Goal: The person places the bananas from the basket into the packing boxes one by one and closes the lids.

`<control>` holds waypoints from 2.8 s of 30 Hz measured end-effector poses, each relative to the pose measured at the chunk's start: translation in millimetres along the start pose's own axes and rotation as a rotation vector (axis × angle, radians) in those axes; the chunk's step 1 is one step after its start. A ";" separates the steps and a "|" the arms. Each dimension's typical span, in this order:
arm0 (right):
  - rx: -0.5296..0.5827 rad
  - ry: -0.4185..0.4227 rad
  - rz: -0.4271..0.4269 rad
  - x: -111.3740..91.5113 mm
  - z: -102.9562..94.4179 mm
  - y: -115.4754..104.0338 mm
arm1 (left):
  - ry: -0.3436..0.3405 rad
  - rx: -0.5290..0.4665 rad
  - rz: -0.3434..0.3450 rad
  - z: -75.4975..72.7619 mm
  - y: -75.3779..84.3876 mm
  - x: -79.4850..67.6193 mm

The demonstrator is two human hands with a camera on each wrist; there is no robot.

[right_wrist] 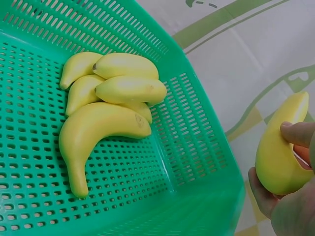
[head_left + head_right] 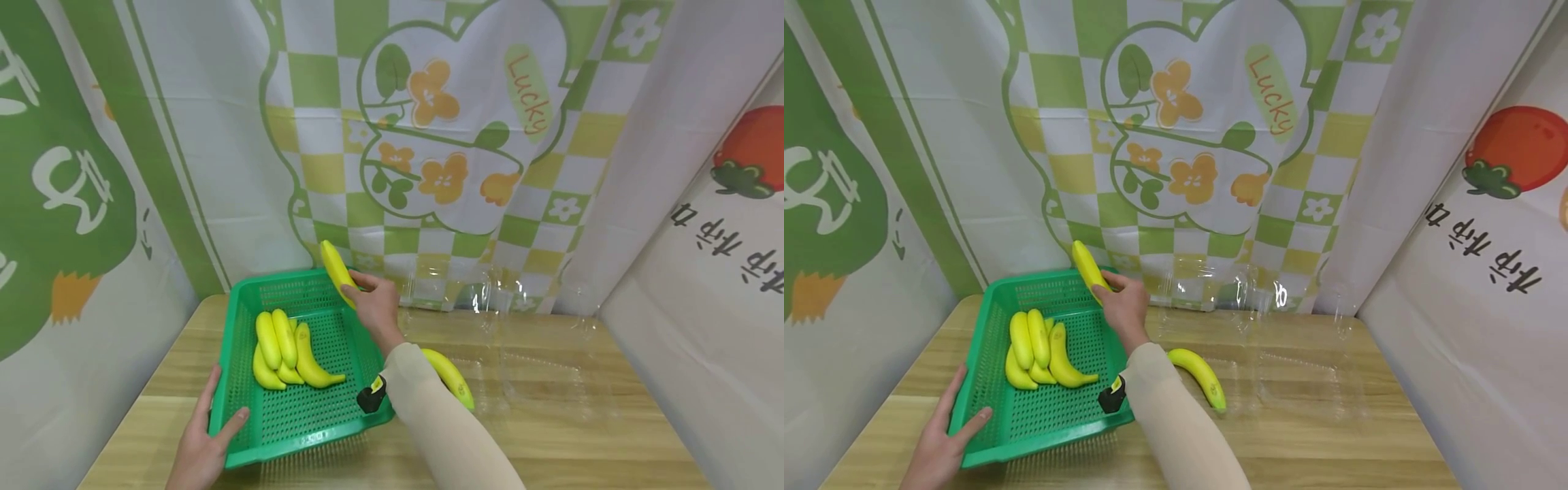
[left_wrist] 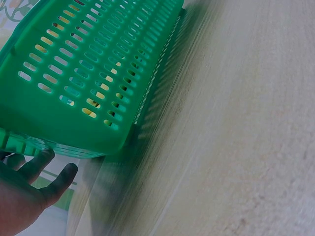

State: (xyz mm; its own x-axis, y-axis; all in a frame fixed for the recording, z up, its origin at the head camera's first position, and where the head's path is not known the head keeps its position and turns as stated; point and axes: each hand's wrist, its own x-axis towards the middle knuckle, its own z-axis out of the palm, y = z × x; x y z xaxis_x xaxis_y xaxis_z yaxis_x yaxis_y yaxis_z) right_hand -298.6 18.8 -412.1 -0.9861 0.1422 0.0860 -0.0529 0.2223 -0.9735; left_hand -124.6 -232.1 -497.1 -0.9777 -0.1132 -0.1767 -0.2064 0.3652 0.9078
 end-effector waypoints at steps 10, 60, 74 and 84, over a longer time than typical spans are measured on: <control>0.006 0.006 0.005 0.1 -6.6 -2.2 | -0.004 -0.011 -0.016 -1.0 1.4 -0.2; 0.017 0.126 0.009 -17.4 -126.6 40.1 | -0.012 -0.026 -0.046 -0.5 2.9 1.6; -0.038 0.160 0.067 -26.9 -161.4 50.2 | -0.015 -0.029 -0.048 -0.6 0.5 2.5; -0.070 0.190 0.084 -31.8 -177.7 58.2 | -0.016 -0.037 -0.038 -0.5 1.5 2.3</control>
State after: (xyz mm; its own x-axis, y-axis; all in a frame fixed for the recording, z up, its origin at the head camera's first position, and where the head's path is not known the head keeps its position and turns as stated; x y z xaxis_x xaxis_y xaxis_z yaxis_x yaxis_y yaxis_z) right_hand -242.3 198.6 -433.9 -0.9389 0.3404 0.0502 0.0456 0.2677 -0.9624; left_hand -127.1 -232.3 -496.0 -0.9698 -0.1118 -0.2169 -0.2420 0.3264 0.9137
